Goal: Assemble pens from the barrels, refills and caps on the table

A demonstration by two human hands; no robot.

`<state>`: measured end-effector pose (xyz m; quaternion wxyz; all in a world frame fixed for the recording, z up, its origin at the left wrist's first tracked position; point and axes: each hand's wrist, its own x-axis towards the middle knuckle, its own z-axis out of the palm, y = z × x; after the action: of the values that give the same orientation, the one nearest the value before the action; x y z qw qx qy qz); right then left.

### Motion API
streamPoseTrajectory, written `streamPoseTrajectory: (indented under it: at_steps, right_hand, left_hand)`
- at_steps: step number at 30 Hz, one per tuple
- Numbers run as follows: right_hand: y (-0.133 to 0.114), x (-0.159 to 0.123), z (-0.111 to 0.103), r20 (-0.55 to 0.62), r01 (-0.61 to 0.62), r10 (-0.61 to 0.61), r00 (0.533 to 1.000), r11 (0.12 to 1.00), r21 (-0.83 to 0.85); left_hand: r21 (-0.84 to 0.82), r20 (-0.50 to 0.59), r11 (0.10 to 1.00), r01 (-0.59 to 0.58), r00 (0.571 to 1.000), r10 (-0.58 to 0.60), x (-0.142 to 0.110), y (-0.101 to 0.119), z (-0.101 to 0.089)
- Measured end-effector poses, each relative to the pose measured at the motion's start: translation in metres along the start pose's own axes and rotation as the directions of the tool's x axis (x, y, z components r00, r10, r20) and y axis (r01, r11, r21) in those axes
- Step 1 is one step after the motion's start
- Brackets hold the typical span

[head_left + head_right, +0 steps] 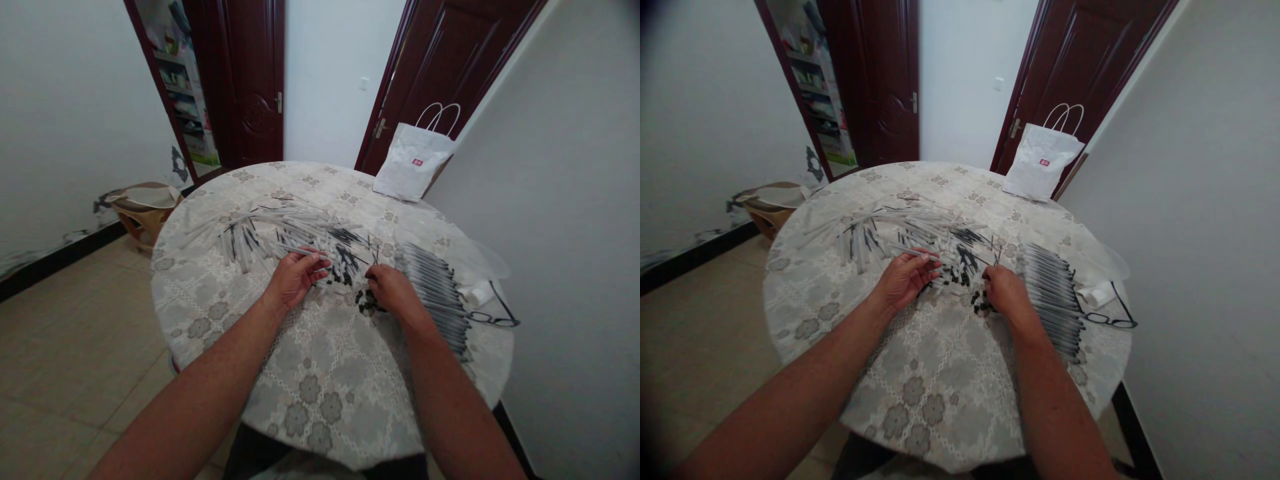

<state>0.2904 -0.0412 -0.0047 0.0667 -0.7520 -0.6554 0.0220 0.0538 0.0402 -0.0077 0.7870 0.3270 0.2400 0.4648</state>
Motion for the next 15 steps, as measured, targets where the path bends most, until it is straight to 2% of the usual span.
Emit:
streamPoseTrajectory:
  at_steps: [4, 9, 15]
  right_hand:
    - [0.003, -0.002, -0.004, 0.065, 0.06, -0.061, 0.996, 0.998, 0.02]
    - [-0.009, -0.007, 0.0, 0.128, 0.086, -0.085, 0.988, 0.996, 0.0]
    - [-0.023, -0.01, 0.0, 0.1, 0.107, -0.111, 0.989, 0.993, 0.045]
  left_hand:
    - [0.019, 0.002, 1.0, 0.001, 1.0, -0.001, 0.0, -0.001, 0.0]
    - [0.034, 0.003, 0.999, 0.004, 1.0, -0.004, 0.002, -0.003, -0.001]
    - [0.051, 0.002, 0.999, 0.014, 1.0, -0.014, 0.002, -0.005, -0.001]
